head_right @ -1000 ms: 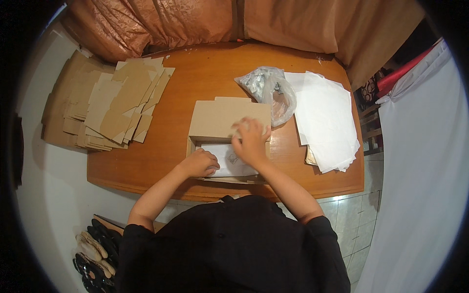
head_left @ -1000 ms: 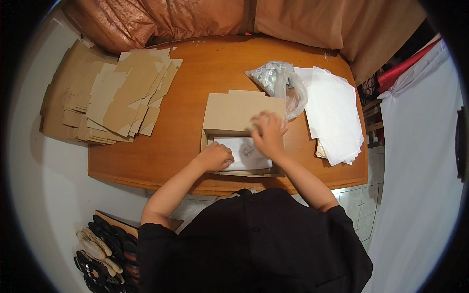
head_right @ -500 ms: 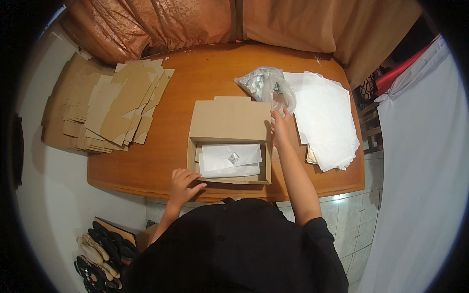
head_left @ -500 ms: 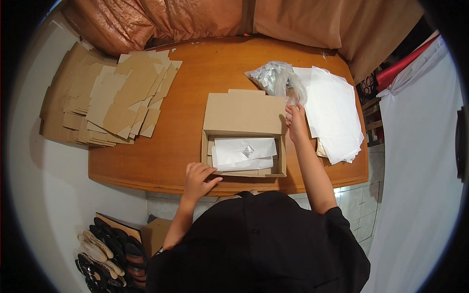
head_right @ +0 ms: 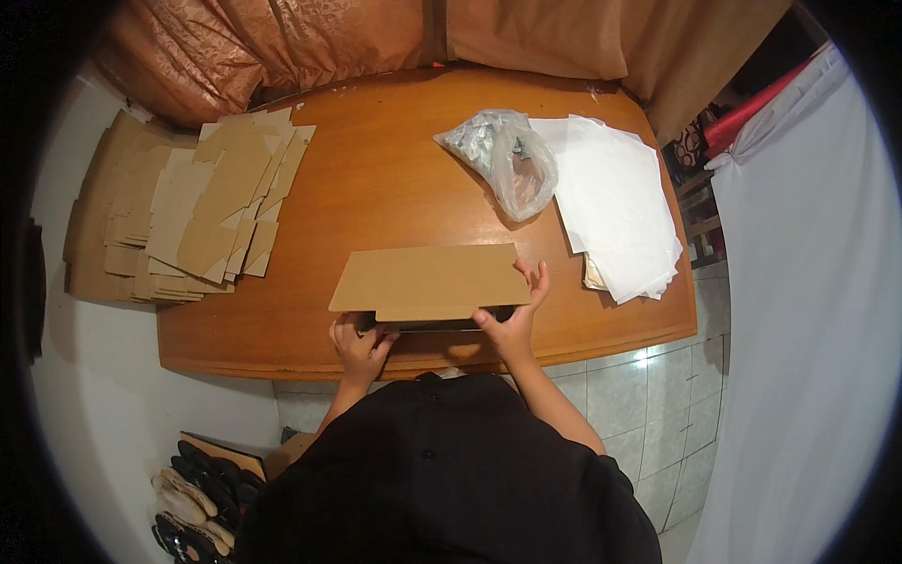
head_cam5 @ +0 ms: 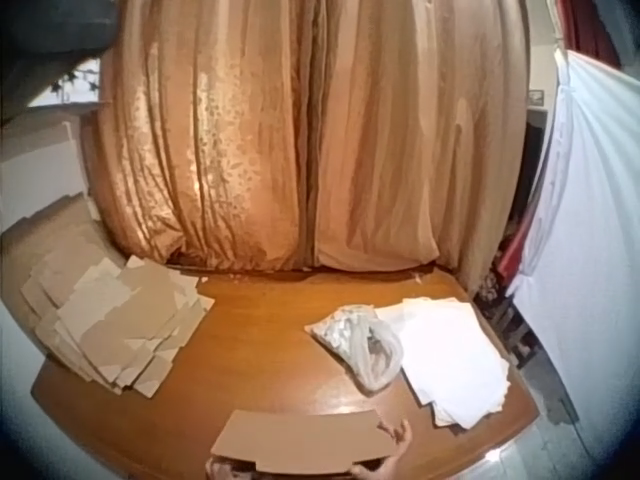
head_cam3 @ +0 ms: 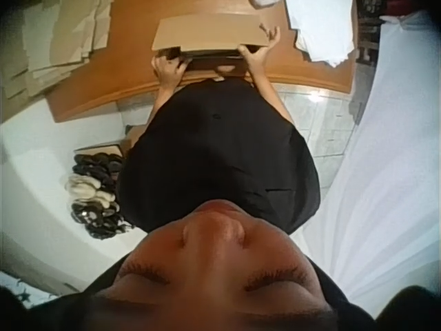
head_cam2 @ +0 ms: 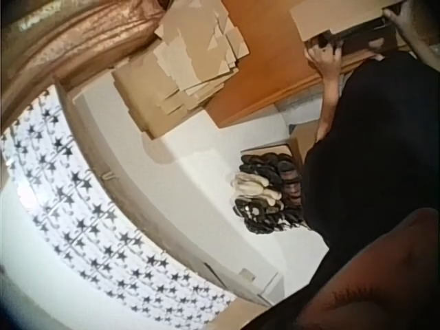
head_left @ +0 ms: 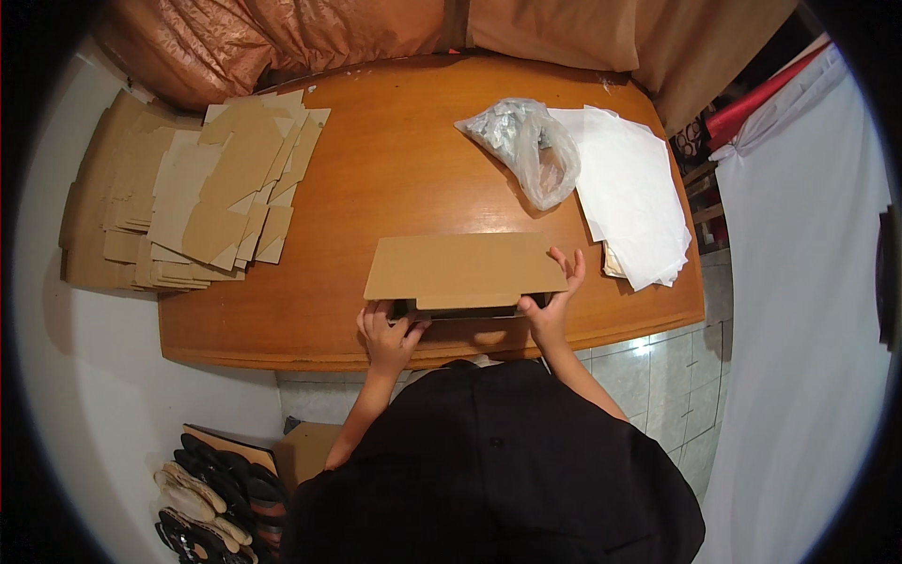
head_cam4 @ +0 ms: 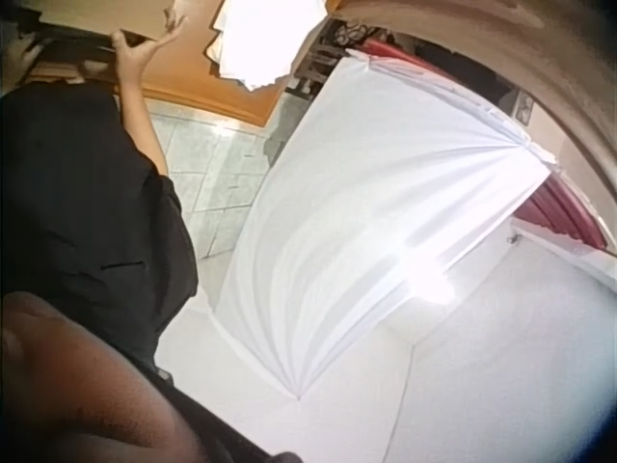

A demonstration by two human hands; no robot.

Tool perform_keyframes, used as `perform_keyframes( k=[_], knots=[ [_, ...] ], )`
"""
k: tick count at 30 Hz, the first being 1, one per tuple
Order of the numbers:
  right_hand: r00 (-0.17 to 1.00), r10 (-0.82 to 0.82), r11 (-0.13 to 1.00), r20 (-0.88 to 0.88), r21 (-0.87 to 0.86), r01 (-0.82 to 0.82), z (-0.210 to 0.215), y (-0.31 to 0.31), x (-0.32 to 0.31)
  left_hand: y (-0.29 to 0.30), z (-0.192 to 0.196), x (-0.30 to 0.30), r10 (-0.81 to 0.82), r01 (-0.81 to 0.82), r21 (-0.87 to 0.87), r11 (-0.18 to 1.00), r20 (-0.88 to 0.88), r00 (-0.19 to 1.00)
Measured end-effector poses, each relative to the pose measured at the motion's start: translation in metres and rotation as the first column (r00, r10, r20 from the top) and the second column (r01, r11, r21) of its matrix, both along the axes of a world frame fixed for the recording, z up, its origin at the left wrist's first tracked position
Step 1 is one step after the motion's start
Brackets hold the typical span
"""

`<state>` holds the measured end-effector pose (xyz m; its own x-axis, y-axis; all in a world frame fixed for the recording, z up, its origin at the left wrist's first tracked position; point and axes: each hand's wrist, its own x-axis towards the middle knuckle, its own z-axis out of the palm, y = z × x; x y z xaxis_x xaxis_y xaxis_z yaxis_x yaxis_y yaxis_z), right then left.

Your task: Assembling cardboard shoe boxes, inserting tissue paper and silica gel, then stacking them on a shelf.

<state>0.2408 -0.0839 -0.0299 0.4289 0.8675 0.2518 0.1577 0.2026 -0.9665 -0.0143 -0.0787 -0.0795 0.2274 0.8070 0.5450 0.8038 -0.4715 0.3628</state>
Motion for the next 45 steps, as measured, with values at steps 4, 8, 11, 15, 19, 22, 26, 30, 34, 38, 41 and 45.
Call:
perform_keyframes(
  k=[4, 8, 11, 15, 19, 22, 26, 30, 34, 38, 41, 45],
  knots=[
    [0.982, 0.011, 1.0, 0.189, 0.01, -0.013, -0.015, -0.016, 0.0, -0.009, -0.028, -0.01, 0.012, -0.012, 0.013, 1.0, 0.0, 1.0],
    [0.943, -0.067, 0.996, 0.327, 0.085, 0.041, -0.03, -0.027, 0.0, -0.008, -0.039, -0.018, -0.032, 0.041, -0.083, 0.996, 0.114, 0.993],
    [0.887, -0.132, 0.986, 0.442, 0.146, 0.074, -0.041, -0.035, 0.001, -0.002, -0.045, -0.025, -0.133, 0.164, -0.089, 0.982, 0.278, 0.951],
    [0.789, -0.134, 0.991, 0.599, 0.06, 0.123, -0.048, -0.049, 0.0, 0.0, -0.05, -0.03, -0.152, 0.232, -0.091, 0.969, 0.524, 0.838],
    [0.797, -0.175, 0.981, 0.578, 0.039, 0.188, -0.045, -0.048, -0.006, 0.003, -0.028, -0.03, -0.106, 0.239, -0.168, 0.956, 0.564, 0.819],
    [0.821, -0.184, 0.979, 0.54, 0.026, 0.202, -0.045, -0.047, -0.009, 0.016, 0.003, -0.024, -0.088, 0.159, -0.229, 0.96, 0.292, 0.952],
    [0.817, -0.198, 0.977, 0.541, 0.04, 0.21, -0.044, -0.046, -0.01, 0.027, 0.007, -0.011, -0.075, 0.191, -0.255, 0.948, 0.403, 0.912],
    [0.807, -0.205, 0.973, 0.554, 0.023, 0.231, -0.041, -0.044, -0.012, 0.033, 0.003, -0.004, -0.013, 0.158, -0.284, 0.946, 0.453, 0.891],
    [0.812, -0.209, 0.969, 0.544, 0.004, 0.246, -0.046, -0.045, -0.011, 0.035, 0.003, 0.0, -0.013, 0.213, -0.345, 0.914, 0.5, 0.866],
    [0.703, -0.152, 0.973, 0.695, -0.021, 0.231, -0.035, -0.05, -0.007, 0.038, -0.003, -0.006, -0.077, 0.26, -0.303, 0.917, 0.505, 0.86],
    [0.58, -0.12, 0.968, 0.805, -0.035, 0.248, -0.039, -0.059, -0.006, 0.038, -0.005, -0.016, -0.175, 0.28, -0.234, 0.931, 0.385, 0.906],
    [0.663, -0.124, 0.984, 0.738, 0.007, 0.176, -0.036, -0.052, 0.013, 0.039, -0.015, -0.026, -0.227, 0.238, -0.126, 0.963, 0.094, 0.969]
  ],
)
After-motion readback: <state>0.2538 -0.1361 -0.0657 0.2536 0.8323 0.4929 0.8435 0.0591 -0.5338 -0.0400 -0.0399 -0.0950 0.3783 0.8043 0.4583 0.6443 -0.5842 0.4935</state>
